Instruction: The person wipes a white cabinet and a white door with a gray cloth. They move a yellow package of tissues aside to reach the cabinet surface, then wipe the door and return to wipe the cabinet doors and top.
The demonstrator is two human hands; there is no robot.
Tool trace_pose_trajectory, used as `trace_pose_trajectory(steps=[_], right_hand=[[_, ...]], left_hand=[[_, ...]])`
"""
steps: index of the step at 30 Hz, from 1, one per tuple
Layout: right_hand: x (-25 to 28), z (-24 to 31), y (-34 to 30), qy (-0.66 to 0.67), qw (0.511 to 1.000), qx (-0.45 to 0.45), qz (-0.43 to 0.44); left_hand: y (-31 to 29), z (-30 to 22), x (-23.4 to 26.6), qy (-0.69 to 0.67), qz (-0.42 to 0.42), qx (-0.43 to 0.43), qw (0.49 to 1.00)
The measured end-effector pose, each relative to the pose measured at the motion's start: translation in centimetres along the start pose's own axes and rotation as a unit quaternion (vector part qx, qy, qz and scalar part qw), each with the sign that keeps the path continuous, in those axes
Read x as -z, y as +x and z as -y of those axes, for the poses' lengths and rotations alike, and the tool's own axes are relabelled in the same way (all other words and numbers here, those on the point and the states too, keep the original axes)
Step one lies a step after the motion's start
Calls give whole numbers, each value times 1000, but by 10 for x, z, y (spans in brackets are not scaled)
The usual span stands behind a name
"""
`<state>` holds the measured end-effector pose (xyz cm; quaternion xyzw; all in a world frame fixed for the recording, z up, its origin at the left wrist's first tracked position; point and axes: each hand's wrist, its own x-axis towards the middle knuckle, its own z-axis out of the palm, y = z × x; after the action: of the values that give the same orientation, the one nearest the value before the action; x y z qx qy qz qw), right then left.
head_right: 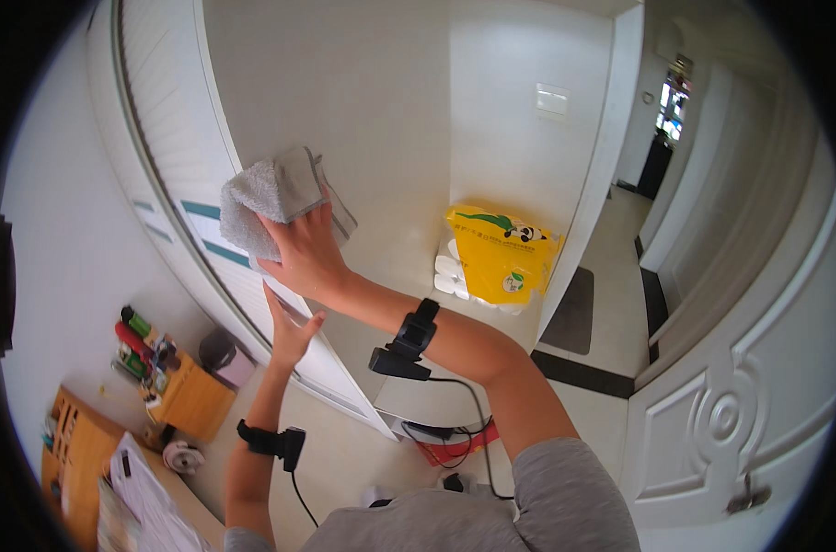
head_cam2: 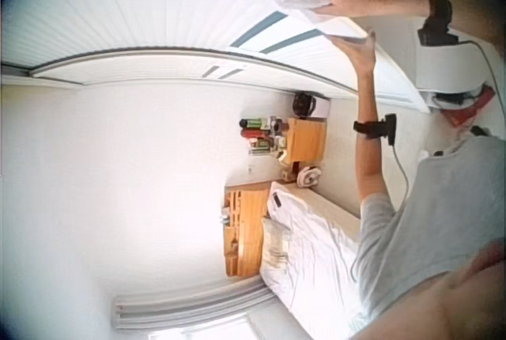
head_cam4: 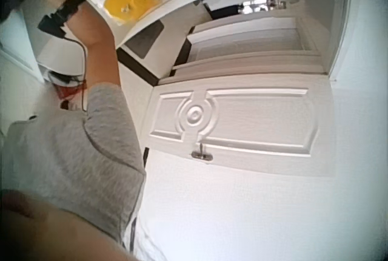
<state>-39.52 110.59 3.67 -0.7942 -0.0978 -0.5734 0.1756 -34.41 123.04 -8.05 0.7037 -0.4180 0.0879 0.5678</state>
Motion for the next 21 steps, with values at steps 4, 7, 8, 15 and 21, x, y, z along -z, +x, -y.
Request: trace_pose_trajectory(steps=[4,7,8,15,21], right_hand=[[8,1,46,-40,999,-4,-19],[15,9,115,-37,998,-29,-38],[17,14,145,-15,996,-11,-85],[25,29,168,-403,894,136,-142],[10,36,59,-387,885,189,179]], left_hand=[[-2,13,-10,-52,-10,27,998],[-6,21,-8,-13,-54,-7,998],[-6,22,-5,-16,-30,4,999],[16,41,27,-235,117,113,958],[29,71,19,-300,141,183,925]])
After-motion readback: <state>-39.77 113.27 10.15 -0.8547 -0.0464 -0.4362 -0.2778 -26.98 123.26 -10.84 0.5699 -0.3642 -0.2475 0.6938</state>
